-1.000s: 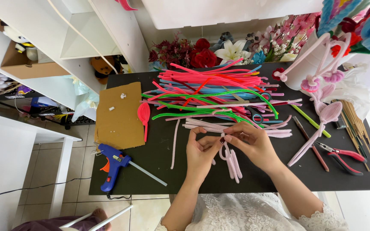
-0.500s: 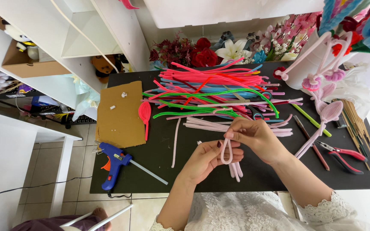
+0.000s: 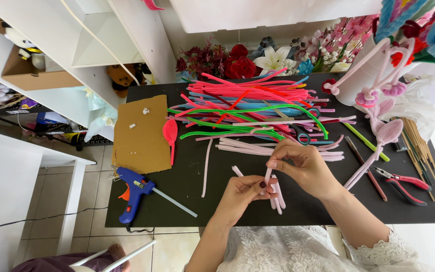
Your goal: The person bends and twists pink pipe cleaners into loop shapes, then uses pliers to cut the ends. They repeat this process with multiple pipe cleaners, arranging the finished pieces on the table.
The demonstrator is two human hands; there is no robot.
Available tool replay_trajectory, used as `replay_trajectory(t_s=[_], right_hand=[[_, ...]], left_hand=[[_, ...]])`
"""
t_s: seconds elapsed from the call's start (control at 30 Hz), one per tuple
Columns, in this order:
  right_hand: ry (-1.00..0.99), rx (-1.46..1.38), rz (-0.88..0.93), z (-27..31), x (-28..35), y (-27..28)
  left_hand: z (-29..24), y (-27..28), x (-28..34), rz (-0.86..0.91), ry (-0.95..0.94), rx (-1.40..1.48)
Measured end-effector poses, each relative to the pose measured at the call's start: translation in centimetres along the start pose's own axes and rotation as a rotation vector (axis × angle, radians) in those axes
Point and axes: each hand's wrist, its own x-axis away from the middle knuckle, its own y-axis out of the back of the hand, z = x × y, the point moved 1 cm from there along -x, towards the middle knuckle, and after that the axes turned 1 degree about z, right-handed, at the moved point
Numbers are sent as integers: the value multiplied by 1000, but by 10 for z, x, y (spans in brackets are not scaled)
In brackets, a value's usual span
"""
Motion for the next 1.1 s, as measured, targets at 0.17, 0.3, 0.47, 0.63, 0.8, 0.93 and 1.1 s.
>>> replay_trajectory(t_s=[0.17, 0.3, 0.47, 0.63, 0.8, 0.93, 1.1], right_hand=[[-79, -53, -34, -7, 1, -4], [-70, -38, -20, -9, -1, -9], [-147, -92, -45, -17, -6, -21], [-177, -52, -7, -23, -12, -36], [-231, 7, 37, -23, -20, -52], [-142, 263, 118, -36, -25, -68], [163, 716, 51, -48, -21, -76]], left_hand=[[5, 2, 5, -31, -68, 39], [-1, 4, 10, -114, -29, -20], [7, 13, 16, -237, -25, 7], [9, 19, 29, -371, -92, 62], [-15, 21, 53, -528, -118, -271], [-32, 37, 67, -890, -425, -1025], [-10, 55, 68, -963, -87, -1350]])
